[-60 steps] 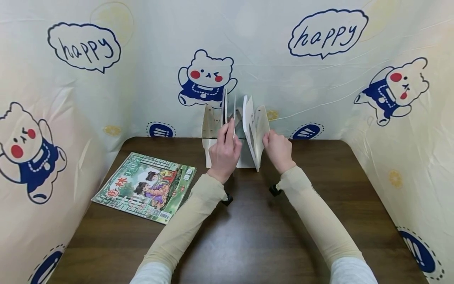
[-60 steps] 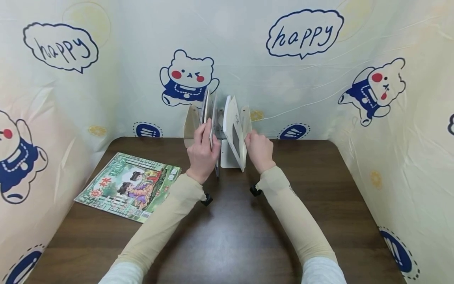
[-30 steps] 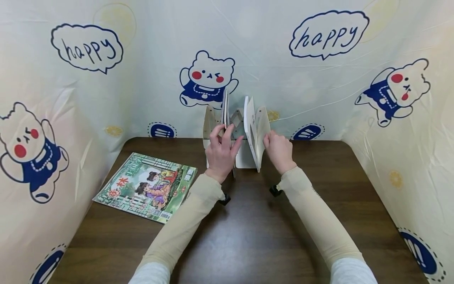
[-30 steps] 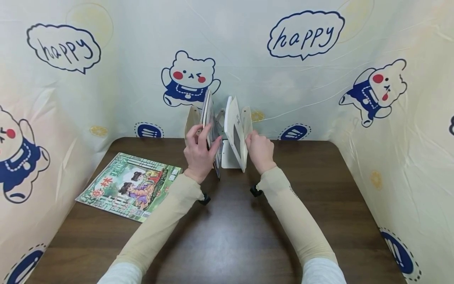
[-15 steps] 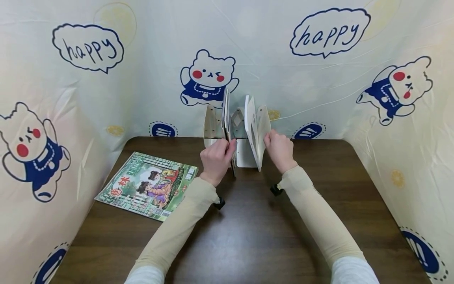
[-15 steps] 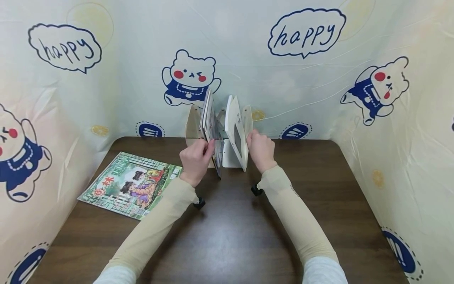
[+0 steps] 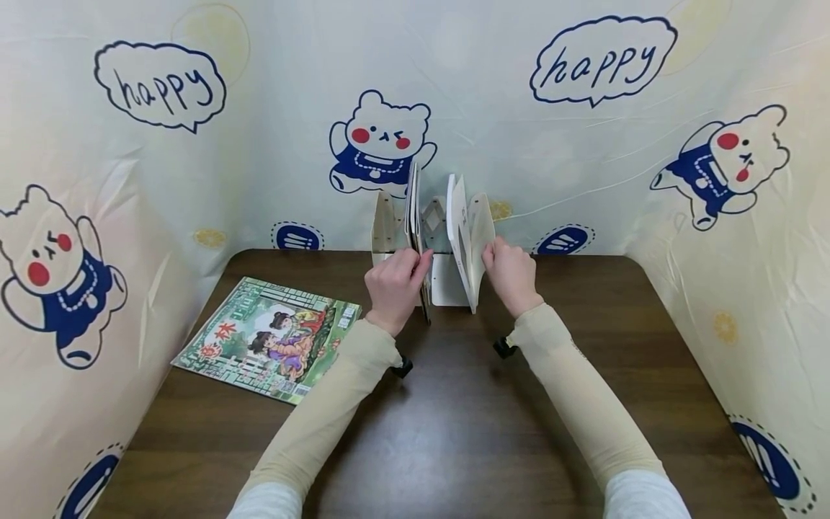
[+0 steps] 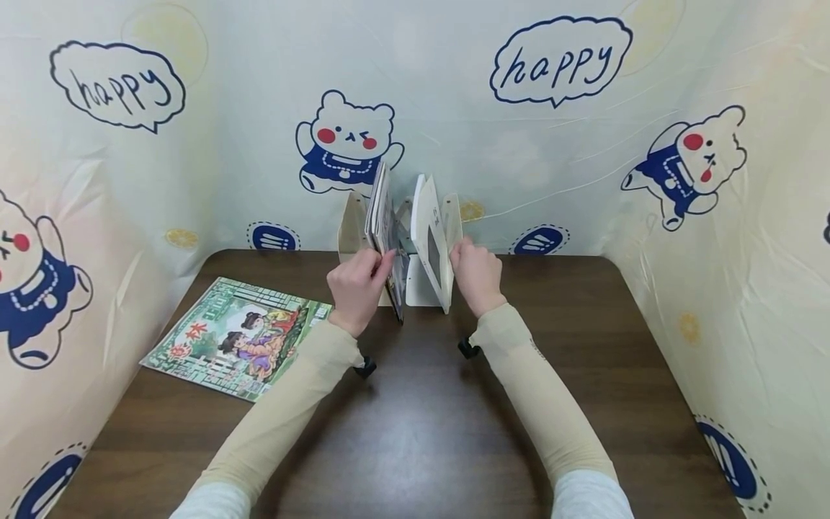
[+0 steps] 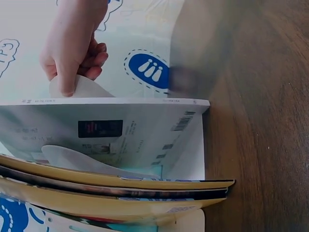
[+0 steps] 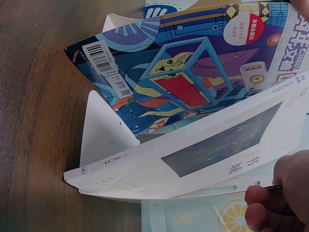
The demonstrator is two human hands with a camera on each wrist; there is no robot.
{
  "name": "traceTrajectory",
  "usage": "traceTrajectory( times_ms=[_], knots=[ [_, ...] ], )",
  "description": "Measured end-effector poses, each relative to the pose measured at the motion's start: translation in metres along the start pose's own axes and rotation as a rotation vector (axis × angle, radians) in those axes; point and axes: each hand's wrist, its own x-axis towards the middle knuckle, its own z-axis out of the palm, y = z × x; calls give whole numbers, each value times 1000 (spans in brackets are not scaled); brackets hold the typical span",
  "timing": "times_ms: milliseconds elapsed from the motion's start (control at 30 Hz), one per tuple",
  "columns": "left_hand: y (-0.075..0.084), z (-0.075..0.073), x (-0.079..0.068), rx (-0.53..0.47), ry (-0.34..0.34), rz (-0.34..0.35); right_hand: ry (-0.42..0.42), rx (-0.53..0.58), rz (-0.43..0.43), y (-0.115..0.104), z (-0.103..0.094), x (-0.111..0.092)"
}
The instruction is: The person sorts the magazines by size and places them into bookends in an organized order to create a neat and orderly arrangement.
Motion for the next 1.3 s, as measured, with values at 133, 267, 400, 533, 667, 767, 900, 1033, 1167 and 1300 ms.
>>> traceTrajectory(
  times_ms=[133, 267, 400, 533, 667, 767, 900, 1033, 1167, 1300],
  knots=[
    [1, -2, 3, 5, 8, 3, -1, -2, 2, 0, 0, 1],
    [3, -4, 4, -9, 8, -4, -7, 2, 9, 0, 0, 1],
    [4, -8, 2, -29, -30, -28, -18, 0, 18, 2, 1, 0],
    [5, -12, -1, -65, -75, -64, -24, -1, 16, 2, 2, 0],
    [6, -20, -7, -107, -101, -116, -19, 2, 10, 3, 2, 1],
    [5, -28, -11, -126, -129, -167, -15, 1, 8, 2, 2, 1],
    [2, -43, -16, -116, -187, -234, -13, 0, 4, 1, 1, 2],
    [-5, -63, -19, -89, -281, -324, -10, 1, -2, 0, 0, 2],
    [-17, -83, -26, -37, -370, -418, -6, -5, -4, 0, 0, 2],
    [-34, -100, -37, 40, -406, -463, -6, -13, -2, 1, 1, 2]
  ],
)
